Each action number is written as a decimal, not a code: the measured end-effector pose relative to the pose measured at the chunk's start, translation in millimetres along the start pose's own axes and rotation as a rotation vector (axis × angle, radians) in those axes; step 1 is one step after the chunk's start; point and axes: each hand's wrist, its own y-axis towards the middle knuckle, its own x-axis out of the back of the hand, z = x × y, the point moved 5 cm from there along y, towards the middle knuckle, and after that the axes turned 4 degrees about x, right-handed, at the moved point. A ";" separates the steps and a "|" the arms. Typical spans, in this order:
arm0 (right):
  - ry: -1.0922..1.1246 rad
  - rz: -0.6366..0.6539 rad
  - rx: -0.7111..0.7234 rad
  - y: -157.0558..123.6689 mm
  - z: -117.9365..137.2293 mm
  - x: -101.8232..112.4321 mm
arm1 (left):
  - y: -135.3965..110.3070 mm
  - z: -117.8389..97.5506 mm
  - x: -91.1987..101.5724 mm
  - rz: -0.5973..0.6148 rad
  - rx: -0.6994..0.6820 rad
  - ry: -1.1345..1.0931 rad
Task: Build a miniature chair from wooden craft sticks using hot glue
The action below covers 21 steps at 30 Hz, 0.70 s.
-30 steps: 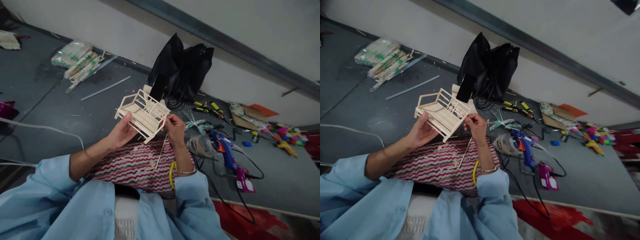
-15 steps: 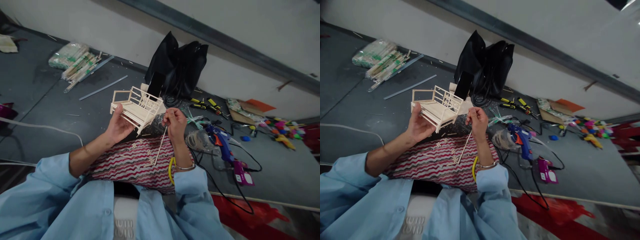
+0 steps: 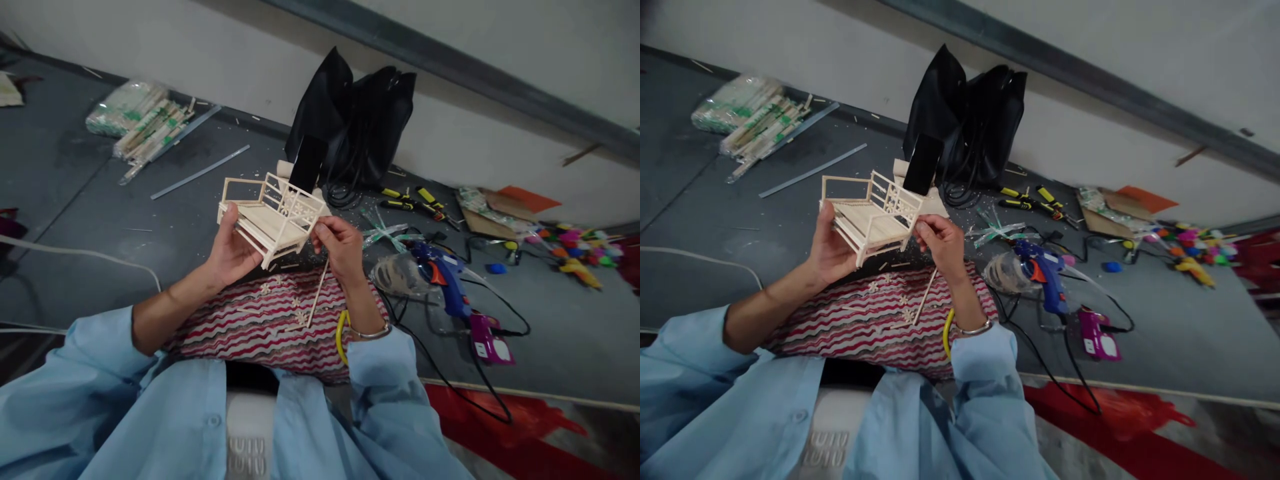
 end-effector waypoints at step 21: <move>-0.252 -0.017 0.063 2.9 -1.3 3.3 | 3.6 2.9 4.4 -0.001 -0.033 -0.072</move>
